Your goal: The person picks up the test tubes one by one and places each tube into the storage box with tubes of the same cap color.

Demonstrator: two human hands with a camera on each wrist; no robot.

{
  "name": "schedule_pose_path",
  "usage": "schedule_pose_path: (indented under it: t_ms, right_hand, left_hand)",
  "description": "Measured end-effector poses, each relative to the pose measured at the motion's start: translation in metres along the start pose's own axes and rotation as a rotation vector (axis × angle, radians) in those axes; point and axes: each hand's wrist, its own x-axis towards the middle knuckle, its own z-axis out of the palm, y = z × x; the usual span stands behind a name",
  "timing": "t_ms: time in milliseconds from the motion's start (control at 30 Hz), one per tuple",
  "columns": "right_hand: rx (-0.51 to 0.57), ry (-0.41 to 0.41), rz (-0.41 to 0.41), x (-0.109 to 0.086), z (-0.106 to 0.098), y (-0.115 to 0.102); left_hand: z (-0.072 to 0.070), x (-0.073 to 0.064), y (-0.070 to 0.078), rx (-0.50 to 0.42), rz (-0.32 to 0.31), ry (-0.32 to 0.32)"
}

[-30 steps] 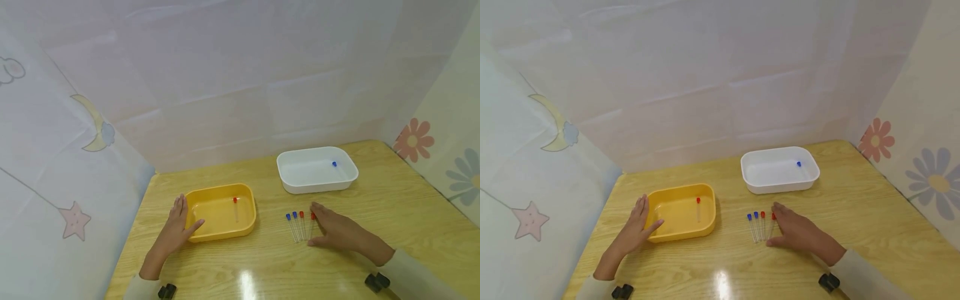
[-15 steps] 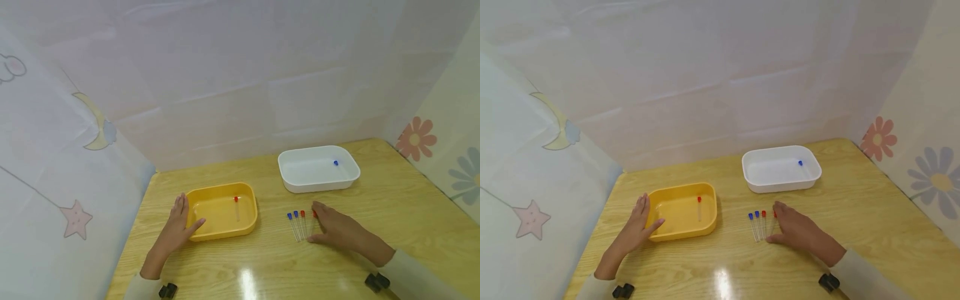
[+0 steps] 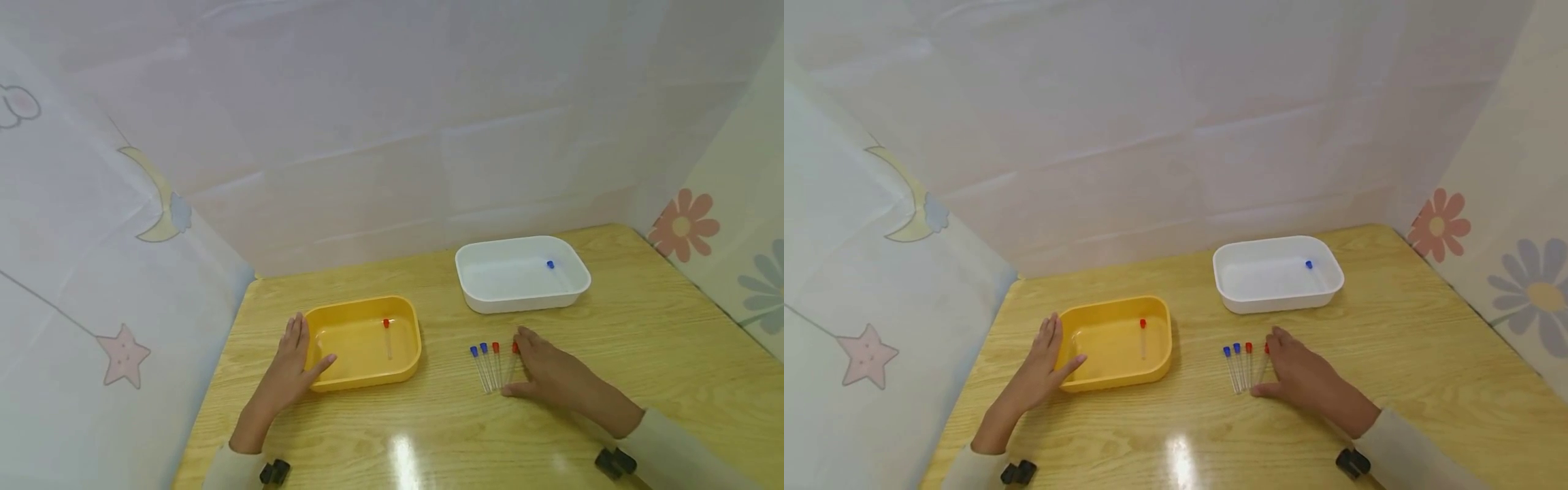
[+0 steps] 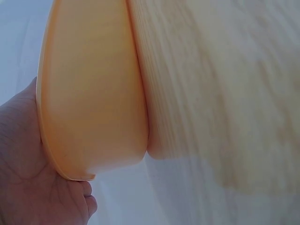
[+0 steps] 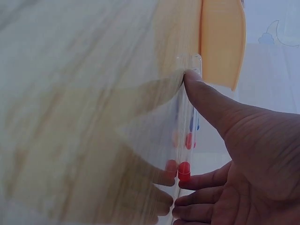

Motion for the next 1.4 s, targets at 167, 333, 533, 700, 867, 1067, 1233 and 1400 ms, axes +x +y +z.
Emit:
schedule_pose_path:
  t_ms: [167,333,533,700,867,1067,1233,1400]
  right_hand:
    - [0.030,-0.027,0.022,-0.001,0.000,-0.001]
    - [0.032,-0.032,0.024,0.000,-0.001,-0.002]
    - [0.034,-0.055,0.030,0.000,-0.003,-0.002]
    - [0.049,-0.070,0.044,0.001,-0.004,0.000]
    - [0.091,-0.064,0.038,0.002,-0.005,0.001]
    - [0.109,-0.025,0.010,0.004,-0.009,-0.002]
    - [0.088,0.004,-0.007,0.008,-0.014,-0.005]
    - [0.064,0.035,-0.048,0.011,-0.018,-0.010]
  left_hand:
    - [-0.001,0.000,0.001,0.009,0.001,-0.006]
    - [-0.001,0.000,0.001,0.008,0.000,-0.007]
    - [-0.001,0.000,0.001,-0.003,0.004,-0.006]
    - [0.000,0.000,0.000,-0.005,0.008,0.001]
    - [-0.001,0.000,0.001,-0.008,0.004,-0.005]
    - [-0.002,-0.002,0.002,-0.039,0.021,0.016]
    - [0.000,-0.002,-0.001,-0.064,0.037,0.033]
    - [0.000,0.000,-0.003,-0.059,0.006,-0.002]
